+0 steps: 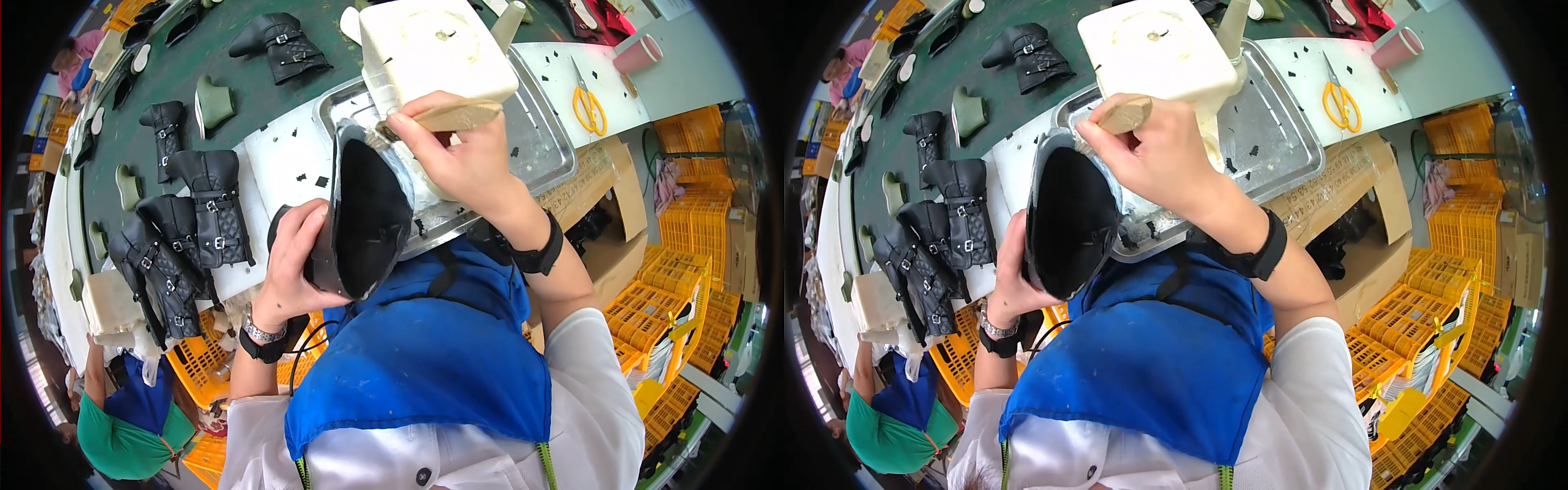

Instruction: The recorder applies white adhesive to the upper edges of black boots using a brush at a shoe manufacturing station.

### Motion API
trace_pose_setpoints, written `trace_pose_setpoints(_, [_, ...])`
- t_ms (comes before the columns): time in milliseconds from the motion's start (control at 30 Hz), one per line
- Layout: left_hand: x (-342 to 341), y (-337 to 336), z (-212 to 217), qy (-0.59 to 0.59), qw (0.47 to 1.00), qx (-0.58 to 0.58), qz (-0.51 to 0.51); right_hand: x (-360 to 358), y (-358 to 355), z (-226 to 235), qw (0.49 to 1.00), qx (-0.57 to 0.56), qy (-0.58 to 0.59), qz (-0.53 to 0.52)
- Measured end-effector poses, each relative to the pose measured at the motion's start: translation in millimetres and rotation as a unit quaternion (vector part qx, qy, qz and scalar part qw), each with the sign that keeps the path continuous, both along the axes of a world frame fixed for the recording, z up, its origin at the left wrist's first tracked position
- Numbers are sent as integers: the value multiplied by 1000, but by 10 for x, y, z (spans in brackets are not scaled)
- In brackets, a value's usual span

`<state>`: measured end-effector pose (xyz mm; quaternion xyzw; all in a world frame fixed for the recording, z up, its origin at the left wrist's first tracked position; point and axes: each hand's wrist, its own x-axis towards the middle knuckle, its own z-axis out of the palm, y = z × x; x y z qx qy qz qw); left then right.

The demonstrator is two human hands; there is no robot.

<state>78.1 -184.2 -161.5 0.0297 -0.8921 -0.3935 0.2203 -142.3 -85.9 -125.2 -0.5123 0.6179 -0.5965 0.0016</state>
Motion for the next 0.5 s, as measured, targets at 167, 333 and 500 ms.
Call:
trace_pose_setpoints(167, [-23,-19,9,26,985,-86,146,92,124,15,997,61,-19,35])
trace_pose_setpoints(333, [-168,12,-9,37,960,-173,216,99,103,-51,996,65,-44,31])
trace_pose_setpoints(500, [-204,-1,24,40,949,-197,242,215,170,-79,964,61,-253,60])
